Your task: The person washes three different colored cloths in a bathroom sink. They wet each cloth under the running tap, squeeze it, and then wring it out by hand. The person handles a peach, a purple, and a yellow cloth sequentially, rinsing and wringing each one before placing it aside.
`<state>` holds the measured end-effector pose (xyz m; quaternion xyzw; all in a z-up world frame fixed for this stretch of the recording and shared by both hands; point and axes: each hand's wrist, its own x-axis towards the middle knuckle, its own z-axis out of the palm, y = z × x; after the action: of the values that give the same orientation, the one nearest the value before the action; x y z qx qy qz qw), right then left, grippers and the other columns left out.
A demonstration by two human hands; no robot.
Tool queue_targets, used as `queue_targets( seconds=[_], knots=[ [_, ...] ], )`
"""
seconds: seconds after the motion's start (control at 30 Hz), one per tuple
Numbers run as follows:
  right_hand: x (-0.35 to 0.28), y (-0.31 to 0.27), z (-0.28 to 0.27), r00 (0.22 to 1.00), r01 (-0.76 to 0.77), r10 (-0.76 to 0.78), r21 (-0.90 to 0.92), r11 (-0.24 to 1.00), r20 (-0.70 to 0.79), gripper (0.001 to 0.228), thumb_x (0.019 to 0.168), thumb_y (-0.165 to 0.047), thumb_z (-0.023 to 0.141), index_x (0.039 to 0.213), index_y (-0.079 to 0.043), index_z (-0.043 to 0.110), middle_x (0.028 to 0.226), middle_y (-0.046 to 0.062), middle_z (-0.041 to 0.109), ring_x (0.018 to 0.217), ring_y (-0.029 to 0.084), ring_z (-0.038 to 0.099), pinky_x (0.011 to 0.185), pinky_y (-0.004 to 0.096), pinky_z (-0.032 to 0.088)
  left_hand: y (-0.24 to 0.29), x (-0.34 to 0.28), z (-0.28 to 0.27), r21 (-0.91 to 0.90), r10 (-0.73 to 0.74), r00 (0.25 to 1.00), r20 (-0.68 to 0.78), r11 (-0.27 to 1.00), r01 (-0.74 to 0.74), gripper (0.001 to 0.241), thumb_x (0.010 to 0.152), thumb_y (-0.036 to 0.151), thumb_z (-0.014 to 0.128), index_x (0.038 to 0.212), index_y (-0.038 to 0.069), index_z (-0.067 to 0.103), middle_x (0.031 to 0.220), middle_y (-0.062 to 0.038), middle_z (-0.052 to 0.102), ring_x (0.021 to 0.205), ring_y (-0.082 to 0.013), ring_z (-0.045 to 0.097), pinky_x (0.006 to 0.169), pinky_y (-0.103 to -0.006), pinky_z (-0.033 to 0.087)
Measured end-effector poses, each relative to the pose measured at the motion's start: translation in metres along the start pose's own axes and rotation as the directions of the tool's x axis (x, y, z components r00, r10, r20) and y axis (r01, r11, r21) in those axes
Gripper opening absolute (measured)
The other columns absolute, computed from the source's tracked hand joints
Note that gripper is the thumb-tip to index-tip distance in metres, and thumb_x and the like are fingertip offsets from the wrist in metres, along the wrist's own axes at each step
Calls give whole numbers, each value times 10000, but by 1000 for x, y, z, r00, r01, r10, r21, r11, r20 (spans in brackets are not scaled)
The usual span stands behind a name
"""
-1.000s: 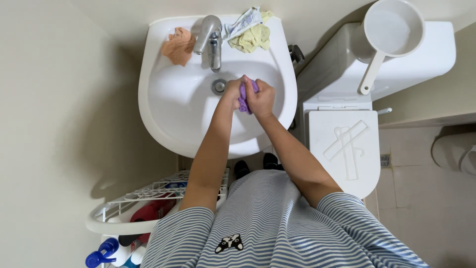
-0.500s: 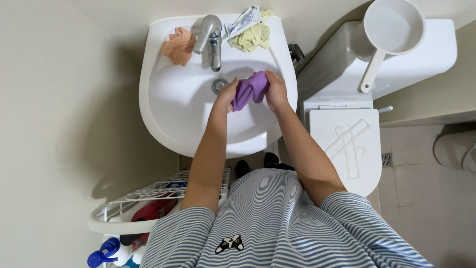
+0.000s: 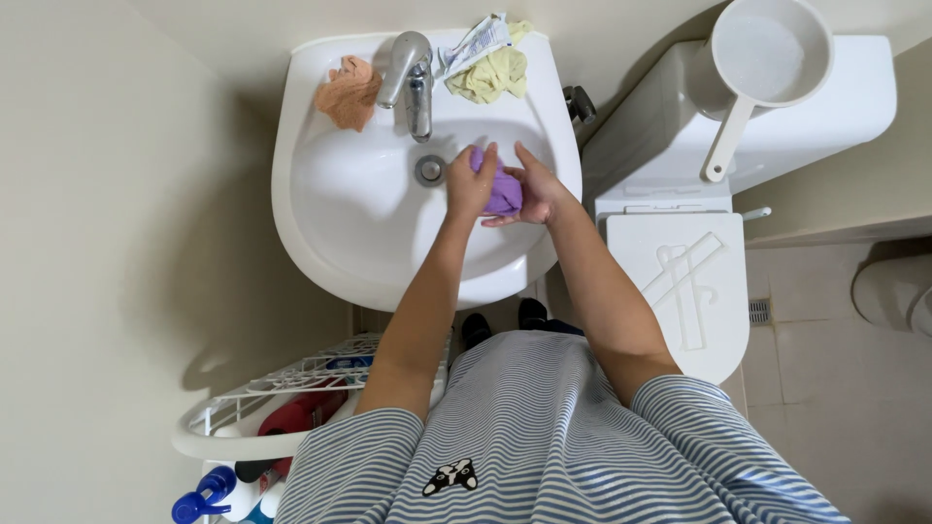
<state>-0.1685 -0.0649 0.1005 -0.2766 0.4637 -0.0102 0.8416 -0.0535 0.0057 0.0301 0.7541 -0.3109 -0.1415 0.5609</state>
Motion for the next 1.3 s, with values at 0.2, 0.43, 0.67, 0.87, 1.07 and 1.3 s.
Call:
queue_targets(
  seconds=[0.2, 0.43, 0.67, 0.87, 1.07, 1.3],
  knots=[
    [94, 36, -35, 958, 279, -285, 126, 952, 31, 381, 992, -407, 580, 1192, -90, 647, 1065, 76, 697, 879, 216, 674, 795, 416, 576, -10, -1, 22, -203, -86, 996, 20, 975, 89, 503, 993, 435, 598, 822, -31, 677, 683, -144, 680, 633, -233, 616, 665, -390, 519],
    [74, 44, -15, 510, 616, -855, -654, 439, -93, 295, 990, -182, 635, 780, 23, 661, 693, 155, 638, 627, 228, 576, 620, 407, 494, -46, 9, 33, -237, -332, 940, 83, 909, 343, 602, 1042, 479, 517, 831, -67, 659, 712, -125, 627, 689, -217, 537, 683, -384, 480],
    [44, 42, -4, 250, 645, -925, -762, -62, 287, 387, 1058, -207, 564, 769, 40, 637, 760, 245, 649, 692, 421, 601, 679, 488, 496, -69, 13, 30, -212, -525, 797, 298, 778, 591, 490, 986, 403, 548, 1013, -60, 707, 931, -155, 726, 825, -220, 665, 756, -398, 526],
    [43, 51, -10, 327, 567, -860, -810, -154, 392, 431, 1092, -236, 517, 757, 23, 600, 750, 247, 626, 691, 452, 595, 680, 514, 493, -65, 5, 19, -27, -595, 692, 408, 750, 661, 482, 1001, 359, 513, 1076, -83, 690, 997, -178, 725, 885, -249, 678, 719, -451, 539],
    [37, 62, -9, 314, 567, -810, -782, -257, 495, 343, 1083, -254, 520, 841, -14, 564, 785, 230, 637, 694, 450, 611, 658, 518, 498, -77, -2, 6, 180, -774, 327, 542, 487, 855, 410, 994, 450, 409, 1203, 156, 604, 1033, -93, 676, 895, -229, 656, 687, -466, 536],
    [85, 77, -33, 503, 534, -811, -845, 20, 298, 357, 1026, -344, 632, 1056, -8, 514, 966, 219, 597, 828, 367, 603, 771, 456, 513, -110, 29, -58, 172, -633, 305, 712, 577, 798, 394, 957, 435, 610, 1200, 126, 633, 1106, -61, 706, 972, -219, 717, 798, -455, 607]
  ],
)
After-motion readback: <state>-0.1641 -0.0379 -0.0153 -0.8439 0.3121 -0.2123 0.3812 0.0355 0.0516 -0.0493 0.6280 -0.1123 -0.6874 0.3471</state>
